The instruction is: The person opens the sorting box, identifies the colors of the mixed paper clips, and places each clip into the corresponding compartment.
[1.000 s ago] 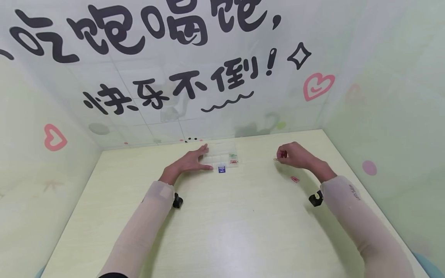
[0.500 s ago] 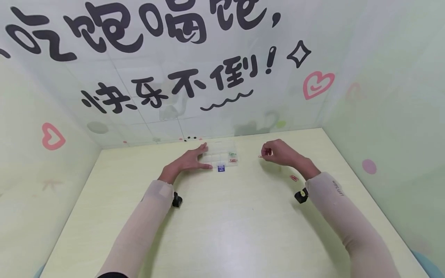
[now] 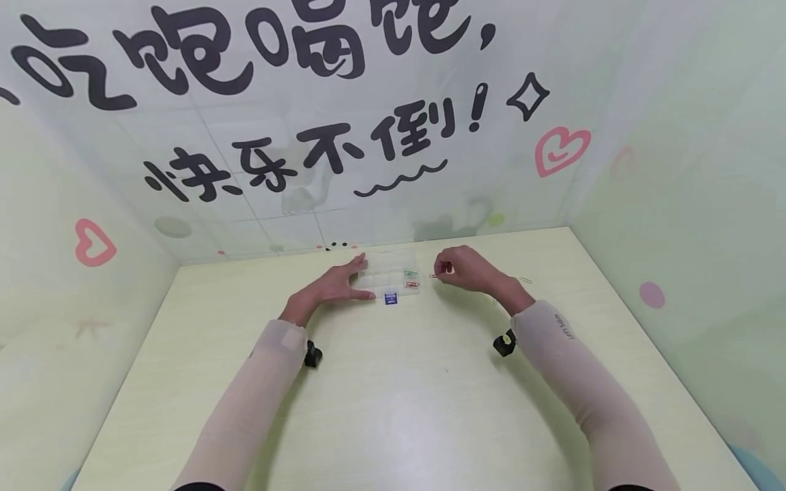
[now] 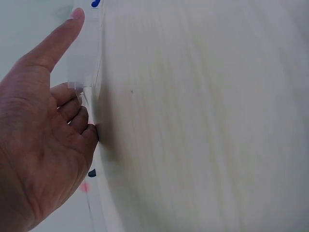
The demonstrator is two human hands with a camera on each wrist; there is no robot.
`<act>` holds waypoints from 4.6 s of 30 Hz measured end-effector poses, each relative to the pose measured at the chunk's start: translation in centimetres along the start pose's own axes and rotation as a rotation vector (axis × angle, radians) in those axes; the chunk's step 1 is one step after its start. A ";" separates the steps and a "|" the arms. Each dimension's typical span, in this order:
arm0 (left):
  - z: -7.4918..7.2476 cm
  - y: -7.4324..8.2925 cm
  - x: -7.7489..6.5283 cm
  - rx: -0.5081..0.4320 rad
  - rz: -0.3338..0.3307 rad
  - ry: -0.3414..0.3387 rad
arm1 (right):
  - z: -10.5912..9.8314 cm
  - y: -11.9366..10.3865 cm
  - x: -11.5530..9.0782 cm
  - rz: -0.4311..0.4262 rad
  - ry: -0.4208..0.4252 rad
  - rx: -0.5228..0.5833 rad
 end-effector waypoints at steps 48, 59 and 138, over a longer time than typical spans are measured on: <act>-0.2 -0.1 -0.1 -0.006 0.015 0.017 | 1.0 0.2 0.6 -0.017 -0.043 0.010; 0.1 -0.3 0.0 -0.012 0.003 0.007 | -0.2 1.8 -1.9 0.020 -0.067 -0.011; 0.1 -0.2 0.0 -0.025 0.009 0.006 | -2.9 6.7 -7.6 0.138 -0.234 0.039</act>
Point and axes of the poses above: each hand's wrist, its own x-axis towards the middle knuckle, its own z-axis out of the palm, y = z × x, the point moved 3 cm from there along x, towards the middle knuckle, and after that the axes turned 6 degrees about y, right-handed, at the moved point
